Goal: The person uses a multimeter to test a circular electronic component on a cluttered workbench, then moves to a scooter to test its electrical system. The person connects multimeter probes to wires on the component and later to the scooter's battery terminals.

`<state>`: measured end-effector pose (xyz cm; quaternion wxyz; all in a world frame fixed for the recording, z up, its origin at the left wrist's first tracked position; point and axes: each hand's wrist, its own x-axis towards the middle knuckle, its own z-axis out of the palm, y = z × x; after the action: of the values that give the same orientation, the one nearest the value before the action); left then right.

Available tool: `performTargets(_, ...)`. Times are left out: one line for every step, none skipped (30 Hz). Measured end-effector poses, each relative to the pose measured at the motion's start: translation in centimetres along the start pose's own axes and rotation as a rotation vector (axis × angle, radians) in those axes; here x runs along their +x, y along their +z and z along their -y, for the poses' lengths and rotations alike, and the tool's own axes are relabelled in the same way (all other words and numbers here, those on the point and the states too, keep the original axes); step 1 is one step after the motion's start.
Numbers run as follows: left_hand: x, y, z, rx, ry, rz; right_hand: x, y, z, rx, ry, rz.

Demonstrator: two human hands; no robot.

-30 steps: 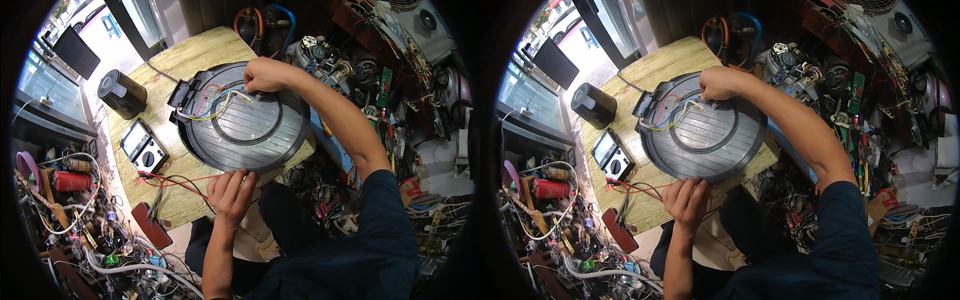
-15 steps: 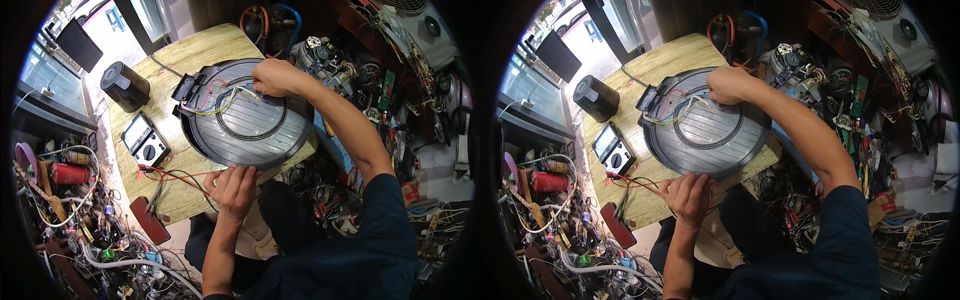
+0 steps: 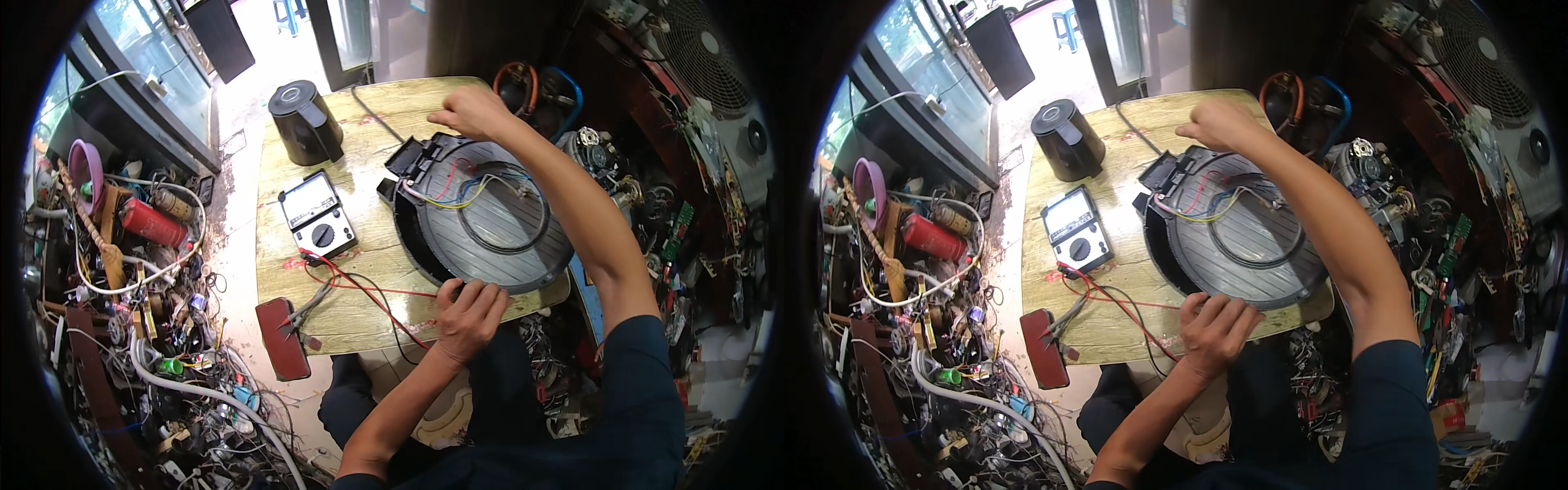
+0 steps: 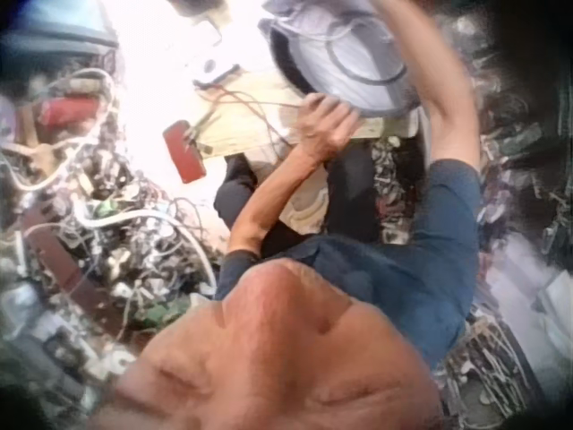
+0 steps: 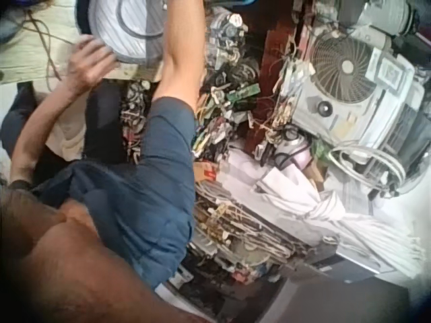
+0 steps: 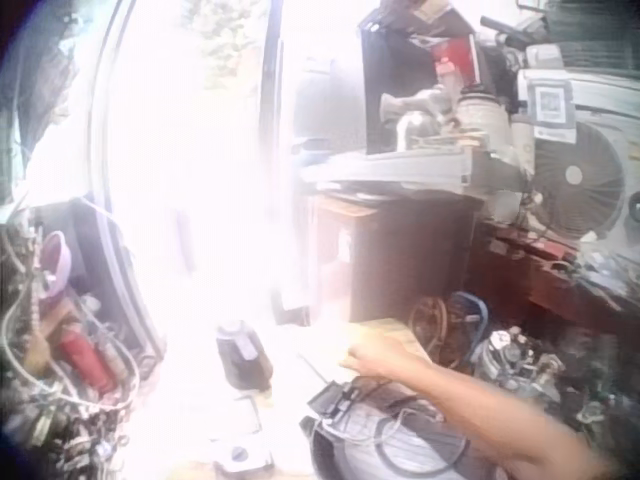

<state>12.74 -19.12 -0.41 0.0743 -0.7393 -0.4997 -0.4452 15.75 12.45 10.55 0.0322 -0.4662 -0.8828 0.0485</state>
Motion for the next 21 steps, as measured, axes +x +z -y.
performTargets(0.2,0.0,0.0,-0.049,-0.004,-0.011,2.3,1.5,0.3,0.045,-0.039,-0.013)
performTargets(0.5,-0.3,0.0,-0.096,-0.008,-0.019,4.4,3.3,0.4,0.092,-0.077,-0.027)
performTargets(0.7,-0.2,0.0,-0.15,-0.006,-0.029,6.8,5.2,-0.3,0.071,-0.124,0.01)
performTargets(0.2,0.1,0.0,-0.187,0.037,-0.036,9.5,7.2,-0.7,0.055,-0.177,0.042)
performTargets(-0.1,-0.2,0.5,-0.19,0.054,-0.029,11.7,8.7,-0.2,0.045,-0.236,0.078)
performTargets(-0.4,-0.8,0.9,-0.193,0.062,-0.02,13.1,9.9,1.2,0.024,-0.212,0.137)
performTargets(-0.4,-1.1,1.1,-0.201,0.079,-0.022,14.5,10.5,2.0,-0.009,-0.184,0.187)
performTargets(-0.6,-1.4,1.4,-0.232,0.077,-0.042,15.7,11.1,2.7,-0.045,-0.154,0.236)
performTargets(-1.1,-1.6,1.5,-0.252,0.072,-0.072,16.1,12.3,3.6,-0.021,-0.122,0.229)
performTargets(-1.1,-2.4,1.8,-0.259,0.048,-0.064,16.1,13.2,4.6,0.078,-0.073,0.246)
performTargets(-1.1,-3.1,2.2,-0.268,0.024,-0.056,16.2,13.8,5.5,0.176,-0.022,0.264)
performTargets(-1.0,-3.6,2.7,-0.271,-0.002,-0.063,16.5,14.1,6.3,0.236,0.028,0.207)
performTargets(-0.7,-4.0,3.2,-0.274,-0.028,-0.07,16.9,14.3,7.0,0.295,0.079,0.149)
performTargets(-0.6,-4.3,3.7,-0.279,-0.053,-0.078,17.1,14.4,7.5,0.355,0.131,0.092)
performTargets(-0.7,-4.6,3.9,-0.273,-0.092,-0.086,17.6,14.5,7.8,0.522,0.178,0.082)
performTargets(-0.6,-4.9,4.0,-0.27,-0.12,-0.097,18.0,13.9,8.0,0.687,0.228,0.062)
performTargets(-0.6,-5.2,4.1,-0.269,-0.148,-0.107,18.3,13.3,8.0,0.852,0.279,0.042)
performTargets(-0.6,-5.6,4.3,-0.289,-0.177,-0.115,18.4,12.4,7.4,1.01,0.274,-0.038)
performTargets(-0.9,-6.1,4.8,-0.27,-0.195,-0.132,18.4,10.6,8.2,1.12,0.271,-0.059)
performTargets(-1.2,-6.6,5.1,-0.258,-0.211,-0.148,18.2,8.7,8.6,1.225,0.26,-0.12)
performTargets(-1.5,-7.0,5.4,-0.249,-0.228,-0.163,17.7,7.0,8.8,1.329,0.251,-0.183)
